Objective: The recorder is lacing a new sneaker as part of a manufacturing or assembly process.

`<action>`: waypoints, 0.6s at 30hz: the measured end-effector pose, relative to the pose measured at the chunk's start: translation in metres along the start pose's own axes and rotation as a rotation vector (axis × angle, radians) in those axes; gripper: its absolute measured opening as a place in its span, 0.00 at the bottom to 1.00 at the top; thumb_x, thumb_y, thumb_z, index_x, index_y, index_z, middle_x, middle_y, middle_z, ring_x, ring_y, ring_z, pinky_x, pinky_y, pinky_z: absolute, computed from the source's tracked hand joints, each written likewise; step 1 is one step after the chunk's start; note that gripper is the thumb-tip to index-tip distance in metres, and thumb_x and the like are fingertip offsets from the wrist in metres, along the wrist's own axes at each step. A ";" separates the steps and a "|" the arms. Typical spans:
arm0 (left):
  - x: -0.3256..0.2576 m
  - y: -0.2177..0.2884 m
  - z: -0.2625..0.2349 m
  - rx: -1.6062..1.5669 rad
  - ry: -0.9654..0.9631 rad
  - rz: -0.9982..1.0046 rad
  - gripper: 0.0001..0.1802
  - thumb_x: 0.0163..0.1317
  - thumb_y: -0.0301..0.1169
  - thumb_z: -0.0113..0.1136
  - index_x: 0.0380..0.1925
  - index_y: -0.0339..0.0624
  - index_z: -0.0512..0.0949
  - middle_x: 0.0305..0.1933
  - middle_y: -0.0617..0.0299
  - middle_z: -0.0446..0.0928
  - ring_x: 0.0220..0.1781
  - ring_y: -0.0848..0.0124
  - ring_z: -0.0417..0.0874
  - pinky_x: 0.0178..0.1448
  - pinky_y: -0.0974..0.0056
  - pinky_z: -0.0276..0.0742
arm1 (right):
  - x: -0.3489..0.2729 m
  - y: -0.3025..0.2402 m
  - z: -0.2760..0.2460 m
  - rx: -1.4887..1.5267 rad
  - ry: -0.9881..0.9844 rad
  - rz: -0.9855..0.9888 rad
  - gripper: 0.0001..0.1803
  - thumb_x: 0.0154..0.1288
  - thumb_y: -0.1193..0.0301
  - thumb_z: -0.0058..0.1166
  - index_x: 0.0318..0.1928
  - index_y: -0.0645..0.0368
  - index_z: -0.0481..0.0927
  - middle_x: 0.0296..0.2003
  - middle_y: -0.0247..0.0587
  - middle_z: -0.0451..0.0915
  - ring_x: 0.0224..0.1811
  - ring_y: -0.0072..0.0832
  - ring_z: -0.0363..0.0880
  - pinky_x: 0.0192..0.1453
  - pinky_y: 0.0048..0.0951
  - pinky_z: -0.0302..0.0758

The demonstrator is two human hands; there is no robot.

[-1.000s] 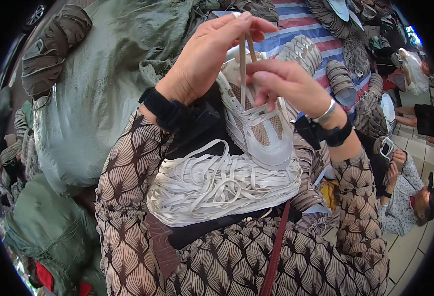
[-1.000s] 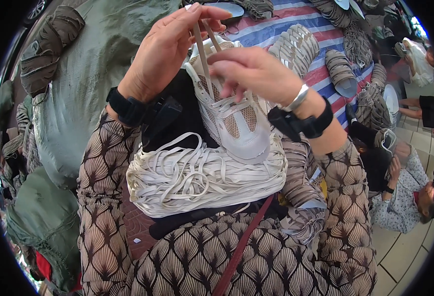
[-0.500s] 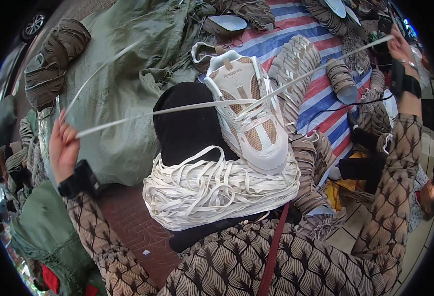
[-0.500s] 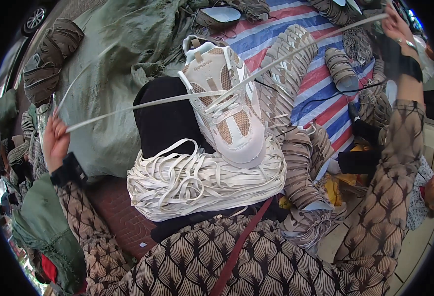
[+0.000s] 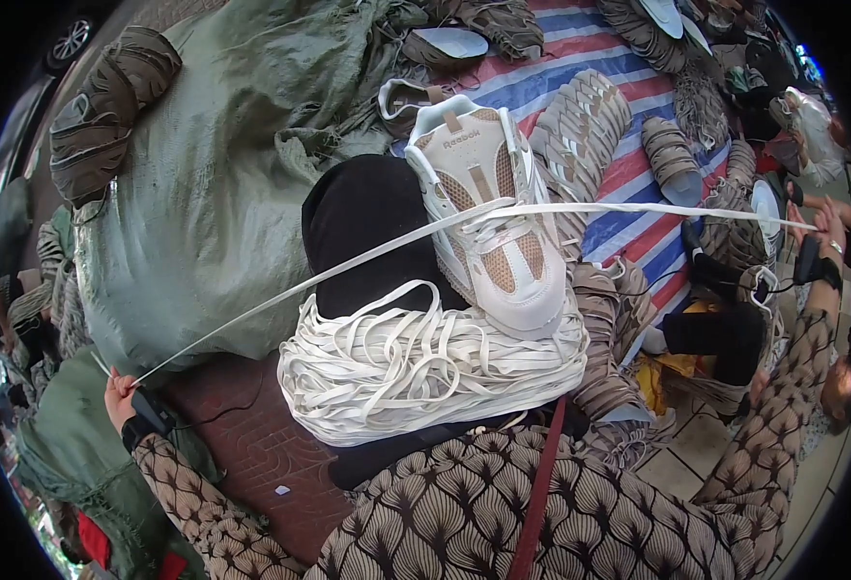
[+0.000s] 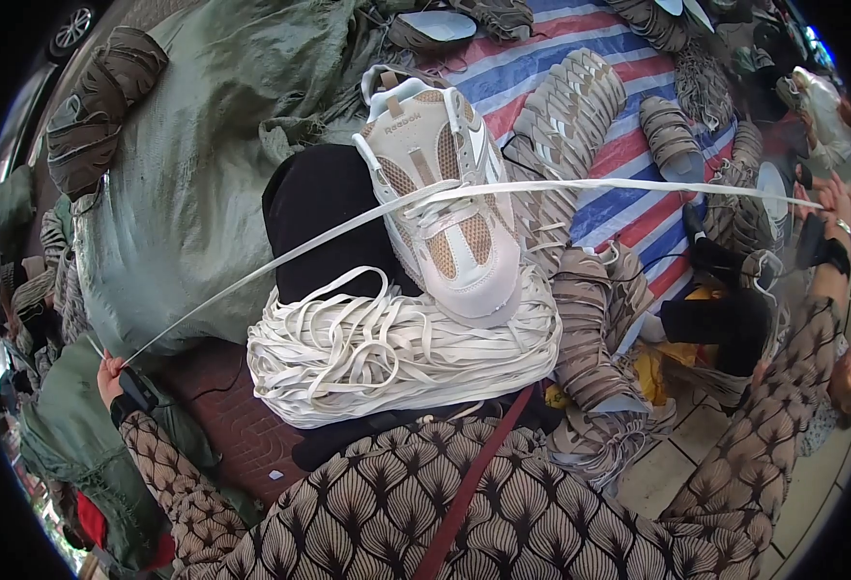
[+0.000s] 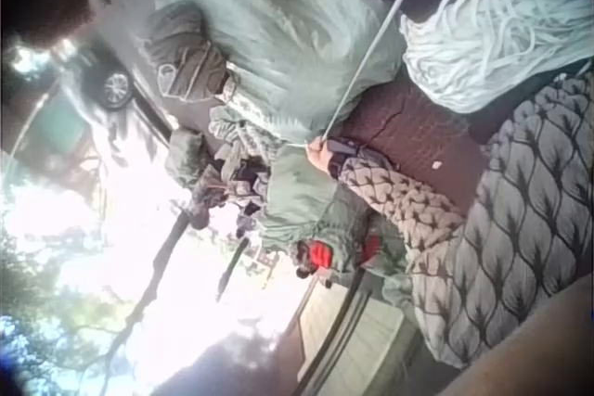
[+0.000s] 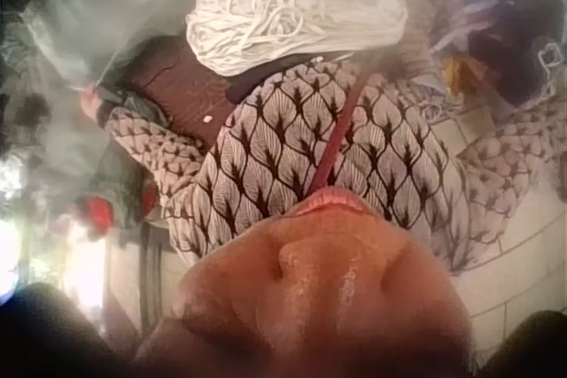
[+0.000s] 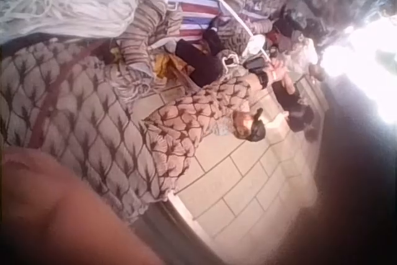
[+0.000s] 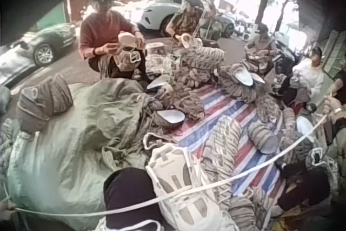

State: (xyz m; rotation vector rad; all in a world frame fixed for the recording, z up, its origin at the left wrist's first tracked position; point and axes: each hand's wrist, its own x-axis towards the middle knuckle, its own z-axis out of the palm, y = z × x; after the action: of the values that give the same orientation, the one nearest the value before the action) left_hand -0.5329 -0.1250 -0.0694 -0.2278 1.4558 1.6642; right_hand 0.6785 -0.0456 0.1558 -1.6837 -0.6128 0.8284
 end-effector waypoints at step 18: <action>-0.203 -0.153 0.225 0.911 -0.373 0.432 0.15 0.71 0.33 0.52 0.54 0.40 0.76 0.27 0.76 0.69 0.19 0.88 0.56 0.21 0.78 0.50 | -0.182 0.117 0.328 -0.603 -1.036 -0.305 0.15 0.72 0.65 0.49 0.38 0.62 0.85 0.19 0.23 0.69 0.23 0.12 0.62 0.27 0.20 0.60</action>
State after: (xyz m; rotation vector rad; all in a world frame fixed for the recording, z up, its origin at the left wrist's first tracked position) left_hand -0.2163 -0.0404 0.0193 0.8994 1.8724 1.0926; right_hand 0.3060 -0.0157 0.0329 -1.4998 -1.9276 1.3591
